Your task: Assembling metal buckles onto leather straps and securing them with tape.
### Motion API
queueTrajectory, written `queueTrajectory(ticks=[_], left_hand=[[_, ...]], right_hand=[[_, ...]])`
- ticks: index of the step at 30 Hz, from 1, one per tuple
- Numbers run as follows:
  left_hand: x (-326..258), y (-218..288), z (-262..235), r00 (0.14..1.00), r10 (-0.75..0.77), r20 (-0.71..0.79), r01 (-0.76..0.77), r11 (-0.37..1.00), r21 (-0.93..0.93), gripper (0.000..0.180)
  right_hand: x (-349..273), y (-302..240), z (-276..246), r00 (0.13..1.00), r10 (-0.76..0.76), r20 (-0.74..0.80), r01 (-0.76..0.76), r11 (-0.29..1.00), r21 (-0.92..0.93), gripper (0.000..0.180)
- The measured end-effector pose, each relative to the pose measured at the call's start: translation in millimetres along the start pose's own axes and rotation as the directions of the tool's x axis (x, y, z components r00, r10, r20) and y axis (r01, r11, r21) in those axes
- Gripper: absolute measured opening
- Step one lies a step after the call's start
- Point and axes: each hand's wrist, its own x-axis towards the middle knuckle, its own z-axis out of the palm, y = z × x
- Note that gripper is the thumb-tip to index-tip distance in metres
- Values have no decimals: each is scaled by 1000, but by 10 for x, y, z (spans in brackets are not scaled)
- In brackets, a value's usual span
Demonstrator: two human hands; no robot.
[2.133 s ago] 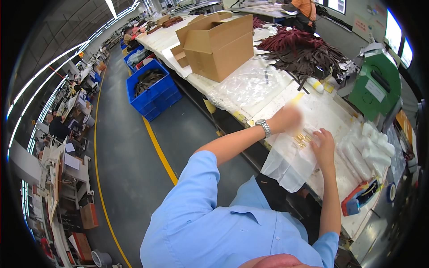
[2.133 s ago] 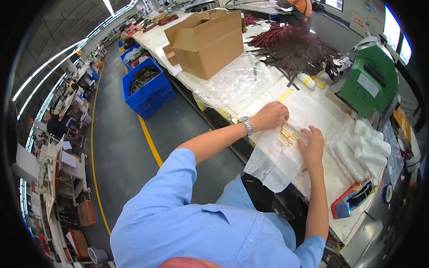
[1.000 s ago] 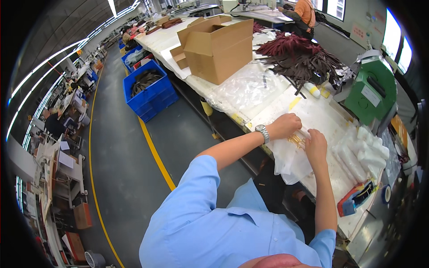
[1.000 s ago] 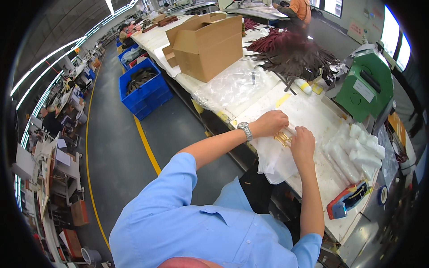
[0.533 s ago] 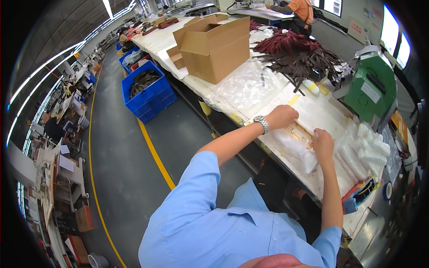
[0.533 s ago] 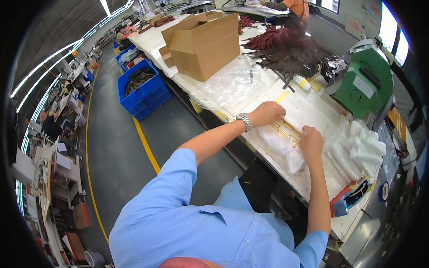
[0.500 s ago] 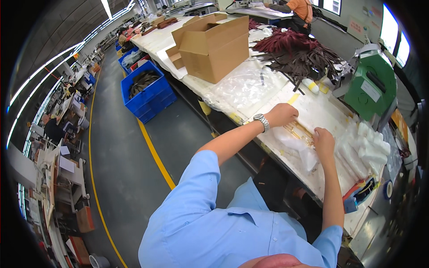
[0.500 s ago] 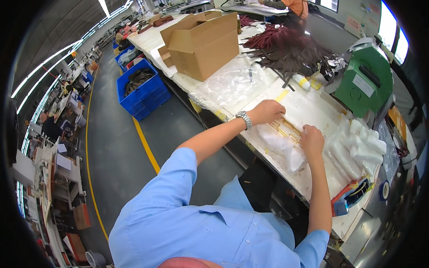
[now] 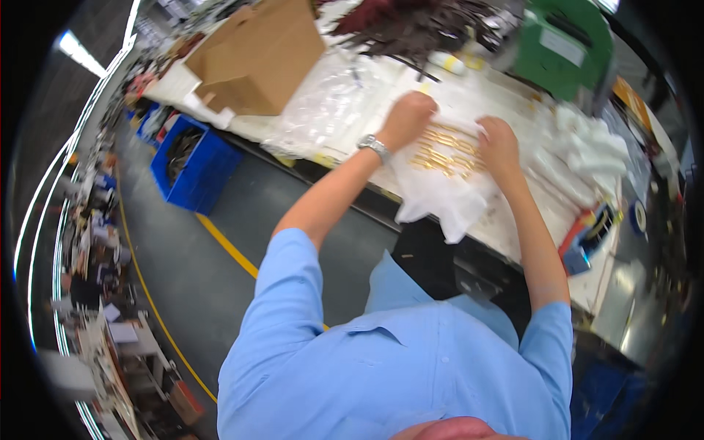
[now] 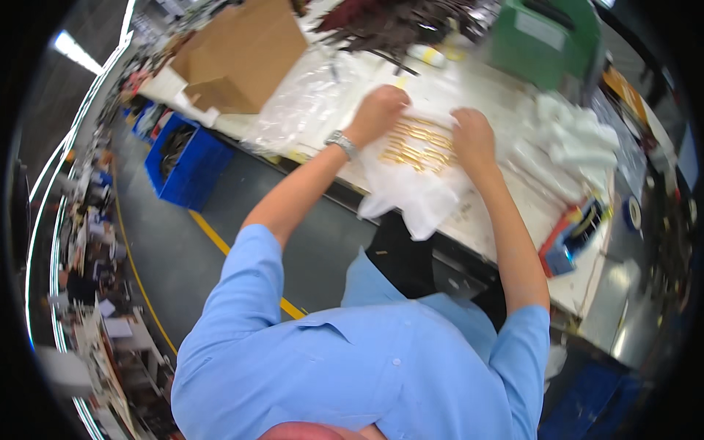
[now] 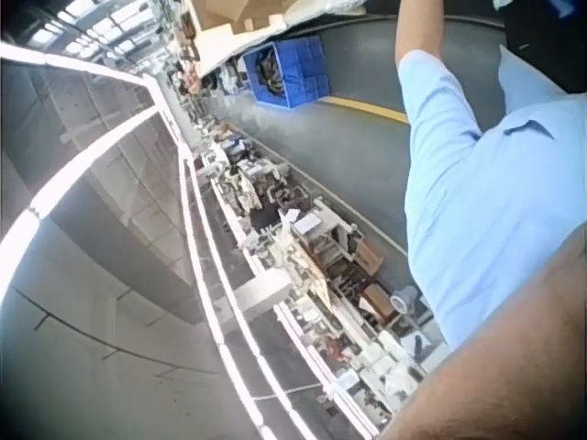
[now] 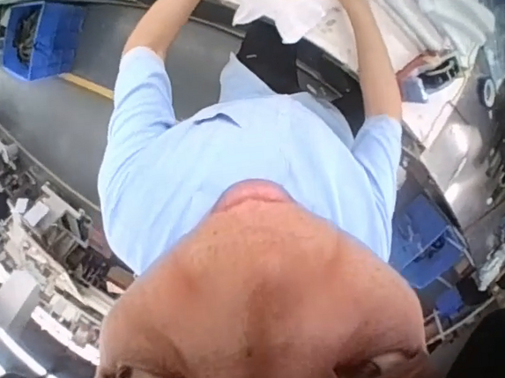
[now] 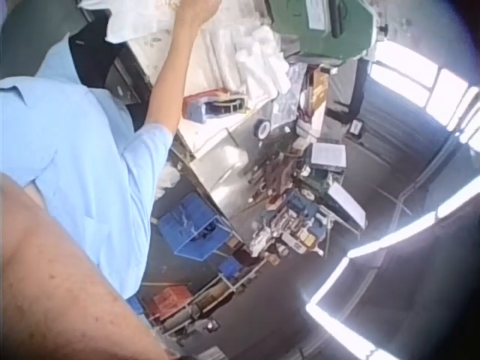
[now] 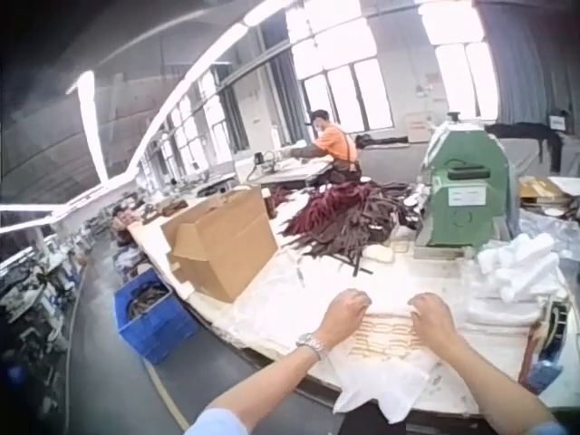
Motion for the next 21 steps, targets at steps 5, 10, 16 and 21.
queueTrajectory(ticks=[5,10,16,21], left_hand=[[-68,296,37,976,161,149,-183,972,149,7],[-180,108,26,987,67,144,-100,968,232,11],[1,-77,87,985,2,172,-42,973,225,10],[139,-200,122,959,-102,263,47,977,208,8]], right_hand=[[-317,-155,-265,993,32,116,-27,999,-41,26],[-344,-45,-163,997,7,72,-3,998,-59,25],[-170,97,-144,995,12,101,3,990,-144,22],[-27,181,-156,982,47,182,4,962,-272,18]])
